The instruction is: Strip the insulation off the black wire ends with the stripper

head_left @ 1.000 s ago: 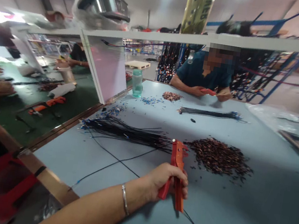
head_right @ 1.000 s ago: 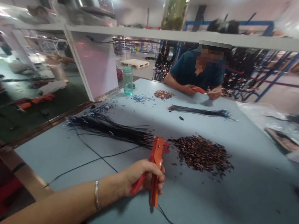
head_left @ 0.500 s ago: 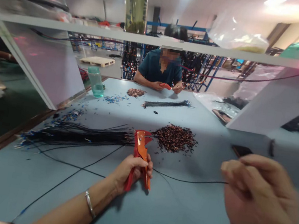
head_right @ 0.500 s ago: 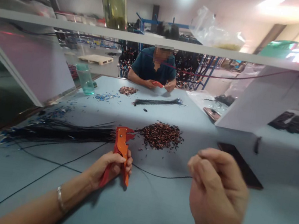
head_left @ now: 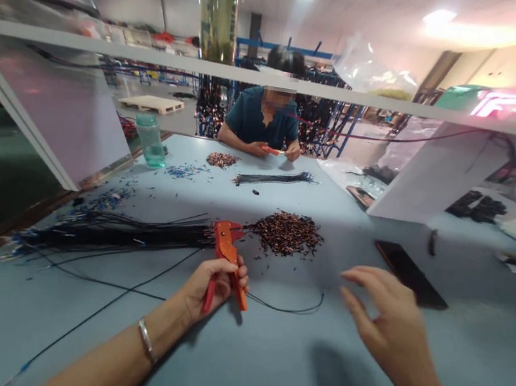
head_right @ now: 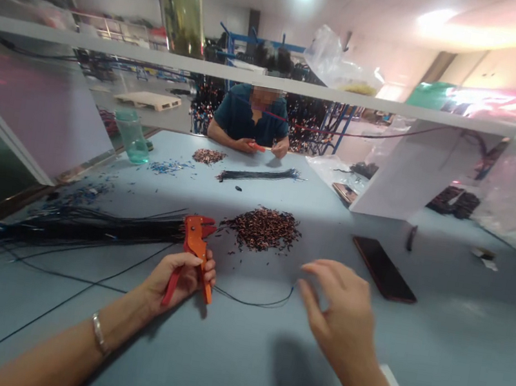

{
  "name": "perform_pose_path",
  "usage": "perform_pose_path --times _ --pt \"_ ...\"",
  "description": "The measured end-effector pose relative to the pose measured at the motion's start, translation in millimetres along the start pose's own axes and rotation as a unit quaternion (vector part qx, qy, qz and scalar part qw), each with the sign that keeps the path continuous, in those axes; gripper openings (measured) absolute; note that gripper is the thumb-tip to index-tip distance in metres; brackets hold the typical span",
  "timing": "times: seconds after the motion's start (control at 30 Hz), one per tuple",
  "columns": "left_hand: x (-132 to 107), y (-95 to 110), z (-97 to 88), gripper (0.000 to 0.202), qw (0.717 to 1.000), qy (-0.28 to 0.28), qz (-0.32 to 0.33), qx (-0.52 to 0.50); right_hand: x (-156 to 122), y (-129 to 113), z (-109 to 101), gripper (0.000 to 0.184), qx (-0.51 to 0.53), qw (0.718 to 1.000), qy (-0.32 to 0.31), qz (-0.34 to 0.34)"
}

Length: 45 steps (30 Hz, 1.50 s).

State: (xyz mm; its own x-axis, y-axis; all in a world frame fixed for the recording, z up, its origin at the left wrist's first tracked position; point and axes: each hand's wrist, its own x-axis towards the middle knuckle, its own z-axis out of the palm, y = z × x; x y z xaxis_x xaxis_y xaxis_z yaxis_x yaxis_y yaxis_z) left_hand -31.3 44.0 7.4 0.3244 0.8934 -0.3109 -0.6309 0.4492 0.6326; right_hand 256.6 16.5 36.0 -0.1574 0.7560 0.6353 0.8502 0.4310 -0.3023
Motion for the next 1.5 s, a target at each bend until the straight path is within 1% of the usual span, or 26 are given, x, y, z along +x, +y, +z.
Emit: perform_pose_path --times 0.03,0.07,0.1,0.13,0.17,0.23,0.3,0.37,0.43,0.57,0.63,0.7,0.8,0.87,0.97,1.03,1.1,1.13,1.2,1.27,1.33,1.4,1.5 --pt "0 2 0.2 0.015 1.0 -0.005 0.003 -0.005 4 -14 6 0.013 0.021 0.998 -0.054 -0.036" --pt "-1 5 0.4 0.015 1.0 -0.011 0.008 -0.009 9 -29 14 0.009 0.042 0.99 -0.12 -0.056" --pt "-2 9 0.3 0.016 1.0 -0.017 0.016 -0.012 14 -44 23 0.005 0.052 0.979 -0.186 -0.062" --pt "-3 14 -0.1 0.016 0.999 -0.025 0.027 -0.014 19 -57 33 0.002 0.045 0.969 -0.236 -0.056" --pt "-5 19 -0.8 0.017 0.999 -0.032 0.039 -0.016 25 -69 44 0.0 0.029 0.96 -0.274 -0.045" --pt "-6 30 -3.4 0.019 0.997 -0.045 0.068 -0.017 34 -87 63 0.006 -0.002 0.946 -0.322 -0.027" --pt "-7 38 -7.0 0.019 0.994 -0.052 0.094 -0.015 39 -96 79 0.014 -0.018 0.94 -0.34 -0.017" --pt "-5 42 -10.5 0.018 0.992 -0.053 0.113 -0.011 38 -101 91 0.01 -0.014 0.938 -0.347 -0.019" --pt "-2 41 -13.0 0.018 0.991 -0.051 0.122 -0.006 31 -102 98 0.005 -0.001 0.937 -0.35 -0.026" --pt "0 36 -13.3 0.017 0.991 -0.051 0.119 0.012 21 -90 101 0.008 0.03 0.94 -0.338 -0.035" --pt "-1 33 -12.3 0.017 0.991 -0.057 0.118 0.027 22 -79 97 0.012 0.058 0.946 -0.318 -0.028" --pt "-3 31 -11.4 0.018 0.99 -0.067 0.115 0.045 27 -67 92 0.015 0.13 0.952 -0.276 -0.001" --pt "-4 26 -9.7 0.019 0.988 -0.088 0.098 0.077 36 -54 83 0.013 0.251 0.937 -0.235 0.06" --pt "-5 21 -7.7 0.02 0.987 -0.105 0.078 0.098 41 -48 76 0.01 0.266 0.934 -0.217 0.094" --pt "-7 14 -3.7 0.021 0.983 -0.128 0.044 0.126 46 -42 66 0.015 0.258 0.944 -0.155 0.139" --pt "-9 10 -1.4 0.022 0.98 -0.139 0.022 0.14 48 -40 60 0.021 0.286 0.937 -0.111 0.168" --pt "-10 7 -0.1 0.025 0.978 -0.147 0.004 0.148 48 -41 57 0.024 0.331 0.923 -0.087 0.176" --pt "-11 6 0.2 0.026 0.977 -0.15 -0.003 0.15 48 -42 57 0.024 0.349 0.917 -0.094 0.167" --pt "-11 4 0.2 0.028 0.976 -0.156 -0.017 0.15 45 -47 60 0.02 0.354 0.916 -0.144 0.124" --pt "-11 3 -0.1 0.029 0.976 -0.158 -0.025 0.147 42 -51 65 0.018 0.32 0.925 -0.191 0.068" --pt "-11 2 -0.4 0.028 0.978 -0.153 -0.025 0.141 39 -54 69 0.018 0.281 0.937 -0.209 0.026" --pt "-9 1 -0.9 0.029 0.982 -0.136 -0.009 0.132 37 -54 70 0.018 0.255 0.942 -0.219 0.003" --pt "-7 1 -2.4 0.037 0.987 -0.11 0.022 0.113 37 -49 68 0.019 0.225 0.942 -0.248 0.004"
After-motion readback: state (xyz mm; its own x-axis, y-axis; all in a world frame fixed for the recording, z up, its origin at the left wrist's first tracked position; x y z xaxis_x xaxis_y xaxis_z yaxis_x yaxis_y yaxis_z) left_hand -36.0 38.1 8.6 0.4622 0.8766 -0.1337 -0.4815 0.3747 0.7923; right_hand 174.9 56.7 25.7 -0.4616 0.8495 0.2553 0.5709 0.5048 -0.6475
